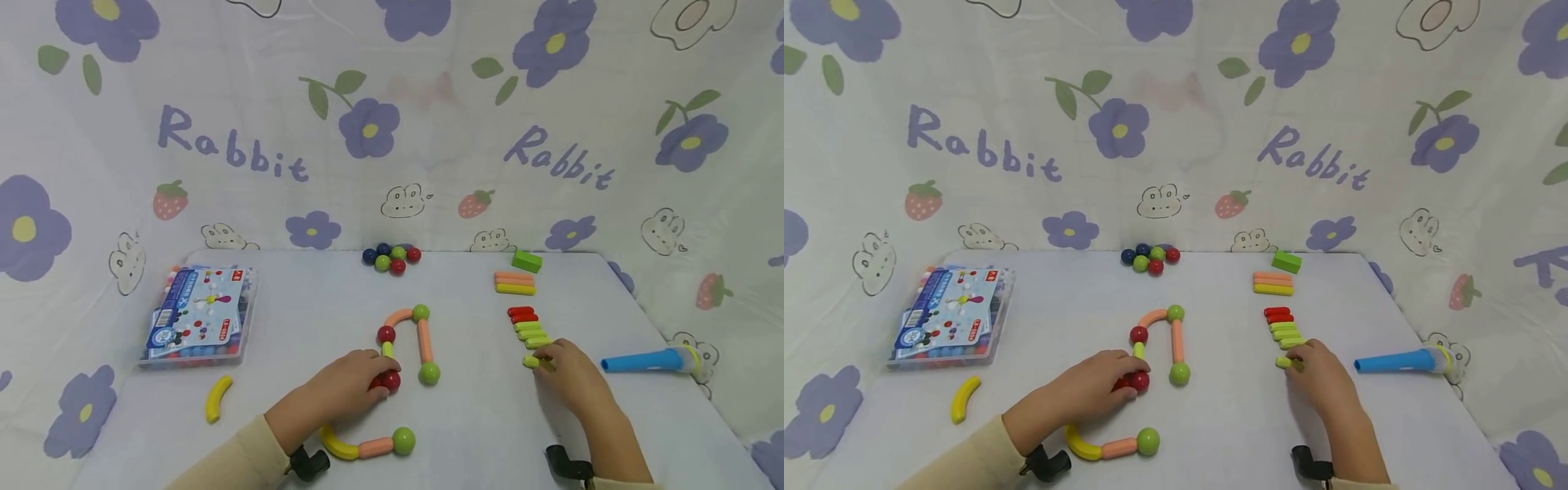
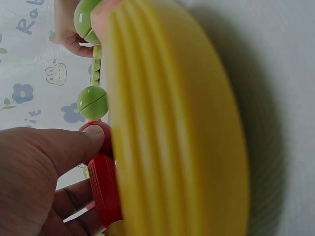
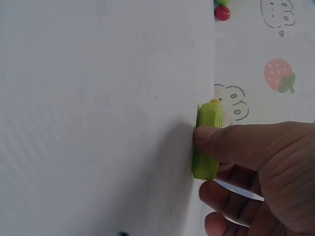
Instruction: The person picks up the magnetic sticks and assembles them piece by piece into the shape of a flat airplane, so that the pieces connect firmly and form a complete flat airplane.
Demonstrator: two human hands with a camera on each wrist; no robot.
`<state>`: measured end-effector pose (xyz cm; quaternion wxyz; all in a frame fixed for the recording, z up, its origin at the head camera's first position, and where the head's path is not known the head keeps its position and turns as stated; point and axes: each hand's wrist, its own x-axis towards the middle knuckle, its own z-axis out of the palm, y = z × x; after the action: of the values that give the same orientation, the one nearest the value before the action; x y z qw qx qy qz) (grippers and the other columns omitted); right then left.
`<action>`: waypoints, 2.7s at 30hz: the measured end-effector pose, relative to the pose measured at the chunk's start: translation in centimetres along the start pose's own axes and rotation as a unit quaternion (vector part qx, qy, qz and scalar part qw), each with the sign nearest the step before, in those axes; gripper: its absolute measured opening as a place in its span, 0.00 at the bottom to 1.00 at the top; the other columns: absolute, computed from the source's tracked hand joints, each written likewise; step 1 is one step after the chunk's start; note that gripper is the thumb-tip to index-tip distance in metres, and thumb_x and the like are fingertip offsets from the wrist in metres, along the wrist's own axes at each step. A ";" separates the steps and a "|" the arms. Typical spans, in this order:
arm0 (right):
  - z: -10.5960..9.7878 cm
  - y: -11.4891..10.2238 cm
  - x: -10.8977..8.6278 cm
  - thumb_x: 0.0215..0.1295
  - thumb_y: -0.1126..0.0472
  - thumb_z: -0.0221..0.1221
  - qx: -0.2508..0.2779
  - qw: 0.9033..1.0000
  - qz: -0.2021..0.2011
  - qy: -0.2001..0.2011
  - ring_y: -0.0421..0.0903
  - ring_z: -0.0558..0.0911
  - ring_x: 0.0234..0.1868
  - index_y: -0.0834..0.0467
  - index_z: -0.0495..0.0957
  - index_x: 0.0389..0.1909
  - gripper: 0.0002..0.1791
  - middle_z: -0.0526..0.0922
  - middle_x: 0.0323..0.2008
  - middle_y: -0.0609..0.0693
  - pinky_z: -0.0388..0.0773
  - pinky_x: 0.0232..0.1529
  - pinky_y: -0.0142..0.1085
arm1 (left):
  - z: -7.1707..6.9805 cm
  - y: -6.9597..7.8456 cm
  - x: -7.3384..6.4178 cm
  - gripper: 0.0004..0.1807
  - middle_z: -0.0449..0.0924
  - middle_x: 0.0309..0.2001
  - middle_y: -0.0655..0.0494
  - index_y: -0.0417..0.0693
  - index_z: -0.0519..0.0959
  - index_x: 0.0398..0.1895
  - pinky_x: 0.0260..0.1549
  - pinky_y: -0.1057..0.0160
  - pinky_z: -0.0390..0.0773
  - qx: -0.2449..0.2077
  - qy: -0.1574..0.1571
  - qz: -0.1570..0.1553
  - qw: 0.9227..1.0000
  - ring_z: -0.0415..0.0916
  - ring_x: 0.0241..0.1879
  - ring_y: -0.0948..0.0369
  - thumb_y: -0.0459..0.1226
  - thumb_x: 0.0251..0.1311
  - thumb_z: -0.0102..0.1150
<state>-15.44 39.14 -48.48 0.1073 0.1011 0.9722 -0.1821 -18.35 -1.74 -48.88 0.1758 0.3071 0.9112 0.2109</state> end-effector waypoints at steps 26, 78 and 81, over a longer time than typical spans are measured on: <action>5.8 -15.7 -3.1 0.75 0.62 0.69 0.056 0.959 -0.273 -0.045 0.40 0.79 0.43 0.47 0.85 0.54 0.11 0.86 0.43 0.38 0.83 0.53 0.44 | 0.5 -0.3 0.4 0.21 0.85 0.58 0.59 0.58 0.81 0.68 0.60 0.56 0.82 -0.010 0.024 0.039 0.999 0.78 0.56 0.61 0.43 0.75 0.69; 6.1 -12.1 -2.1 0.69 0.63 0.73 0.067 0.985 -0.157 -0.023 0.44 0.79 0.46 0.44 0.84 0.62 0.23 0.84 0.55 0.46 0.82 0.53 0.44 | 1.6 2.2 2.1 0.17 0.80 0.44 0.58 0.58 0.86 0.58 0.41 0.60 0.78 0.003 0.033 -0.076 0.997 0.73 0.41 0.60 0.53 0.73 0.67; 6.2 -11.9 -2.1 0.69 0.63 0.74 0.082 0.983 -0.161 -0.028 0.44 0.78 0.45 0.44 0.84 0.62 0.23 0.84 0.54 0.46 0.81 0.51 0.43 | 1.9 2.3 2.1 0.17 0.79 0.43 0.58 0.58 0.86 0.57 0.38 0.60 0.77 0.005 0.039 -0.085 0.996 0.72 0.40 0.60 0.53 0.73 0.68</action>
<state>-15.20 25.61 -49.65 0.0947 -0.0535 0.9542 -0.2785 -17.99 1.81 -49.78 0.1555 0.2208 0.9413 0.2024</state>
